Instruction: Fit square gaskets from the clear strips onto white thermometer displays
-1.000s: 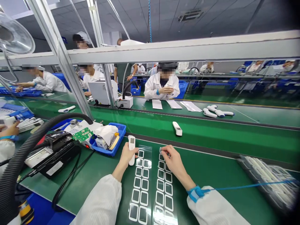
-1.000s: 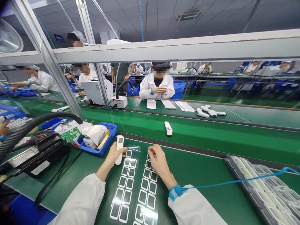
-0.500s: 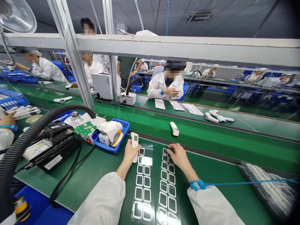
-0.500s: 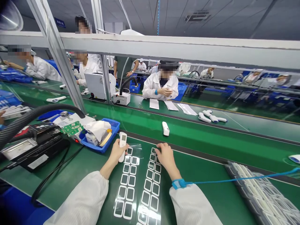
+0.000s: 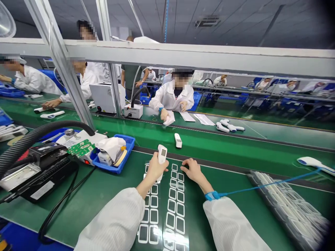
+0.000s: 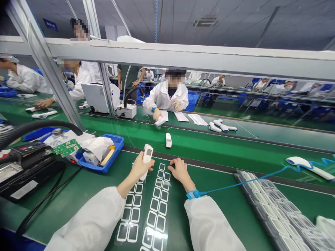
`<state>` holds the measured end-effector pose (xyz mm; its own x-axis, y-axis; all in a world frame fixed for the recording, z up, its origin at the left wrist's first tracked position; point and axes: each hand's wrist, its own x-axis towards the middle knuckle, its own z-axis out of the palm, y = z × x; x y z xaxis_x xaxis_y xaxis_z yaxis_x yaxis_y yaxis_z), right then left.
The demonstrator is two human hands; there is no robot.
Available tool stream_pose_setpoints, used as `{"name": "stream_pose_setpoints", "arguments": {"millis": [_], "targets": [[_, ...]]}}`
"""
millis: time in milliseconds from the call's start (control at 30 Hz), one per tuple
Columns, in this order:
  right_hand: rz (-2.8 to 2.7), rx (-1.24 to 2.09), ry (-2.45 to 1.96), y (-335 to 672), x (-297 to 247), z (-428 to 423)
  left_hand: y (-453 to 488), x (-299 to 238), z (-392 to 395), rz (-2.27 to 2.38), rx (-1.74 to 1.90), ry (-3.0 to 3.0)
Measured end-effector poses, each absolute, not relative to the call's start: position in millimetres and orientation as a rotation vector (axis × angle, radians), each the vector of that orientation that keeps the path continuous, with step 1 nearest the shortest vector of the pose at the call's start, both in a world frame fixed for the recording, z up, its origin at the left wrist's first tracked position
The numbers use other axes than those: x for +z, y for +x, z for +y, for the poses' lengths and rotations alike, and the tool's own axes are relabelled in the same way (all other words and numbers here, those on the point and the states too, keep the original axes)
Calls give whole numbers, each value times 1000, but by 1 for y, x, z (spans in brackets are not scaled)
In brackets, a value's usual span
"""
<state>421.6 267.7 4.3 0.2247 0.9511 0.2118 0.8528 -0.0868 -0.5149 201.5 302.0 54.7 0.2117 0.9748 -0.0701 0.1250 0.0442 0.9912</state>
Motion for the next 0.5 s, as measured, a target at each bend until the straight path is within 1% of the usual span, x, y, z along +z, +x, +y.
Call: {"name": "stream_pose_setpoints", "arguments": {"millis": [300,400,500], "targets": [[-1632,436,-1636,417,10,256,241,53,322,1241,795,1363],[-1610,415,-1575,415,15,254,249,52,325,1222,742,1321],[-1584,316,-1574,410,22,252,254,54,325,1206,724,1266]]}}
